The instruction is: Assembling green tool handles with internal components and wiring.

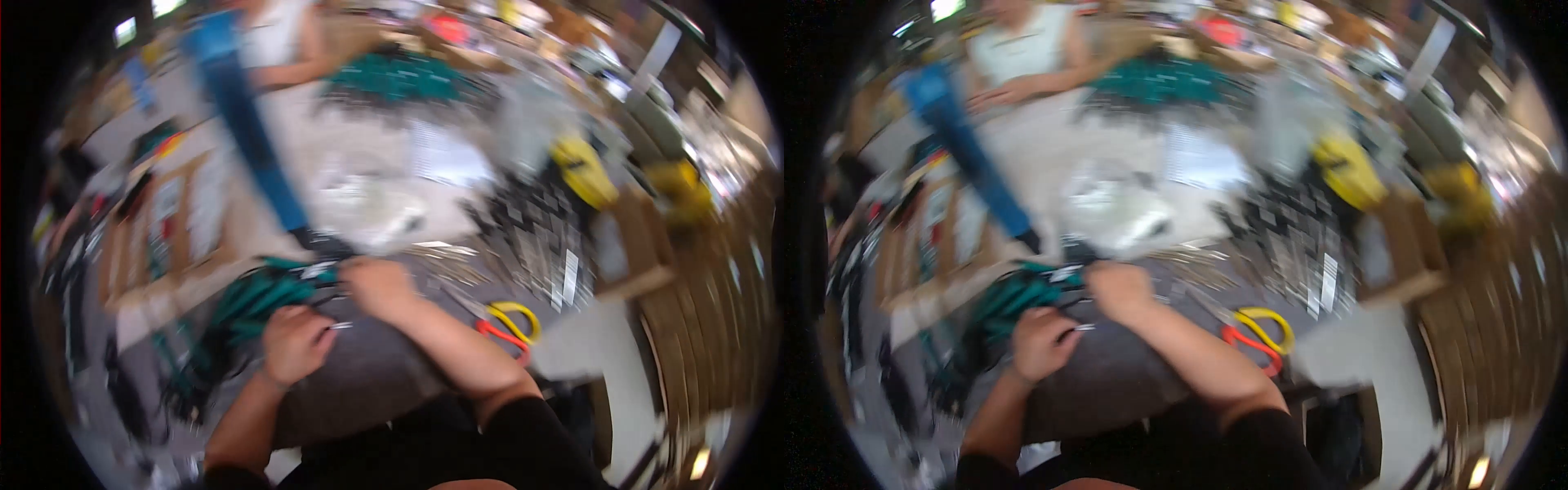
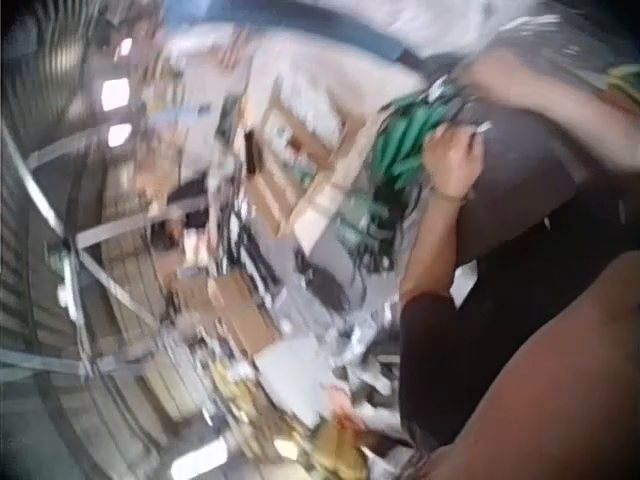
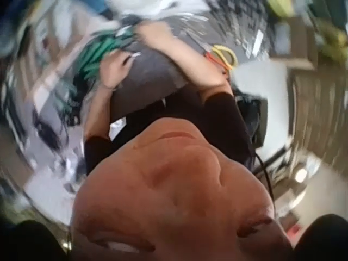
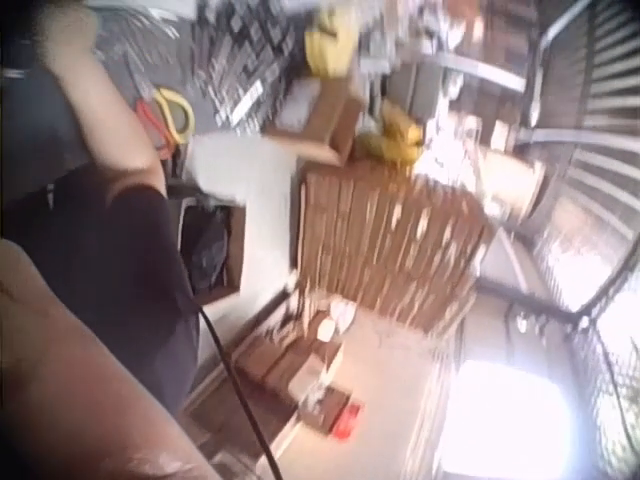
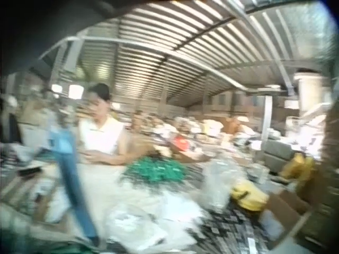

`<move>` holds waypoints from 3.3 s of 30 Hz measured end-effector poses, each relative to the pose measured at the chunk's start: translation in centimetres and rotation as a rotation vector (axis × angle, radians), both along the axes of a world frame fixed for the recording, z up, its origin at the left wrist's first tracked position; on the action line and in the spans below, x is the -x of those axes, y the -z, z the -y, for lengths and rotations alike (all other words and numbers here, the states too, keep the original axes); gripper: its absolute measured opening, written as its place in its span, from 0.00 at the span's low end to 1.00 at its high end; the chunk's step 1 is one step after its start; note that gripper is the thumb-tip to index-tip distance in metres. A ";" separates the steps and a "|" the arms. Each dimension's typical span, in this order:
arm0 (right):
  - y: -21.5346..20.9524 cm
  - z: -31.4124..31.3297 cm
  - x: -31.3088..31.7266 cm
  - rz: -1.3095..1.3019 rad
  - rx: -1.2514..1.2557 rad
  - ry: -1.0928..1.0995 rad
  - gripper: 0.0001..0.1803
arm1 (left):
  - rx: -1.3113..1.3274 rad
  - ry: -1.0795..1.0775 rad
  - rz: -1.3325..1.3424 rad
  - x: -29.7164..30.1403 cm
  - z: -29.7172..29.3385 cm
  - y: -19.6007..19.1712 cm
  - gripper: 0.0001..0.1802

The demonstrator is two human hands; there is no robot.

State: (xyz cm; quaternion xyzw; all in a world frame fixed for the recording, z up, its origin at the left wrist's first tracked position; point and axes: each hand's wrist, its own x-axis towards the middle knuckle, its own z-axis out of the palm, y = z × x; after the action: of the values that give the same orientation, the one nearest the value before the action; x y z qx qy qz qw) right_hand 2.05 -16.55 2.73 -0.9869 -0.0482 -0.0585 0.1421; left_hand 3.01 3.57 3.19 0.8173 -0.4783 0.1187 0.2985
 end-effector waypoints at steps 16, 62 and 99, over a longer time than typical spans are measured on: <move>-3.0 0.6 1.3 -0.026 -0.212 -0.149 0.05 | -0.021 -0.020 0.047 0.6 -0.2 0.2 0.08; -2.8 -0.7 2.0 0.592 -0.085 -0.370 0.12 | -0.041 -0.043 0.061 1.7 0.1 2.4 0.09; -1.6 22.1 10.5 -0.006 0.361 0.839 0.20 | -0.055 0.053 -0.024 -0.4 0.0 0.2 0.06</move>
State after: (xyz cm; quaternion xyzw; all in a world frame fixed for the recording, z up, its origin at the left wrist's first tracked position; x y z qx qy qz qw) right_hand -8.46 -38.63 4.29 -0.9302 0.3470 -0.0987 -0.0679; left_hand 3.39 3.53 3.03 0.8136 -0.4994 0.0876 0.2845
